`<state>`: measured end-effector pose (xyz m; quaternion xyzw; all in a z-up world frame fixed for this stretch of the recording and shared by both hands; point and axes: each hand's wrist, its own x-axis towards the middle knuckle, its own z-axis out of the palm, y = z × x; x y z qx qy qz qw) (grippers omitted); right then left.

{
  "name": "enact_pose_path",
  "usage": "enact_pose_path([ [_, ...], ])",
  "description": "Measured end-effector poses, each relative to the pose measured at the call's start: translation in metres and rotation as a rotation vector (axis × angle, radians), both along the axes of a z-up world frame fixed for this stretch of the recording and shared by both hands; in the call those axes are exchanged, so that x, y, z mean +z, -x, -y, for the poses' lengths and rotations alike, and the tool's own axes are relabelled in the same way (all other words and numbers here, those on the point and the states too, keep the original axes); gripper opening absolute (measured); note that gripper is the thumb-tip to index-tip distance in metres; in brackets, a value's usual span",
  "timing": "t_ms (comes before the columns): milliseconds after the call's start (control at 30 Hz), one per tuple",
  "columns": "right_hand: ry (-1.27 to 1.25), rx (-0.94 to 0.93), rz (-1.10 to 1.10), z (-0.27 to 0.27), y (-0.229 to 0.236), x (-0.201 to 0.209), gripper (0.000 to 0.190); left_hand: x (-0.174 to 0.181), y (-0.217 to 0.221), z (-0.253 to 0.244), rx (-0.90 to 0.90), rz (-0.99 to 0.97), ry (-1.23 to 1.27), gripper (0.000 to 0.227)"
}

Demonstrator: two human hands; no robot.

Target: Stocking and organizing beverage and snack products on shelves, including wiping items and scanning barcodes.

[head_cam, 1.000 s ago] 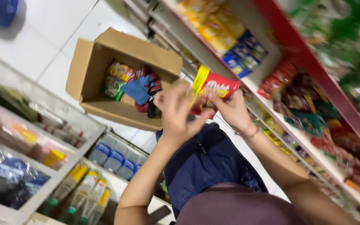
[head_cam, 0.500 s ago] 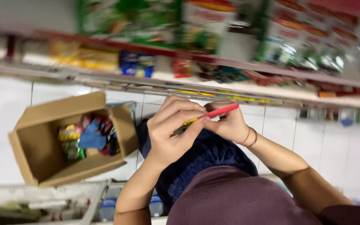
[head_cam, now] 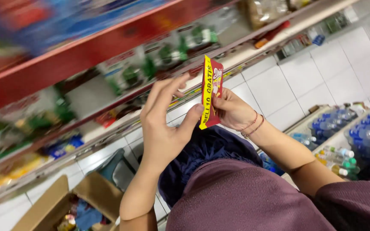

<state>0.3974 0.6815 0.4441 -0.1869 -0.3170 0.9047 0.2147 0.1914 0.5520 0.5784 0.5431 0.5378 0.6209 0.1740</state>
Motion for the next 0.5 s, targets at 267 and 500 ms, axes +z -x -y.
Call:
enact_pose_path([
  [267,-0.257,-0.181,0.188,-0.045,-0.052,0.029,0.034,-0.03,-0.064,-0.072,-0.13,0.099,0.216,0.033],
  [500,-0.428,-0.266,0.338,-0.042,-0.063,0.035,0.022,-0.029,-0.074,-0.08,-0.115,0.075,0.276,0.028],
])
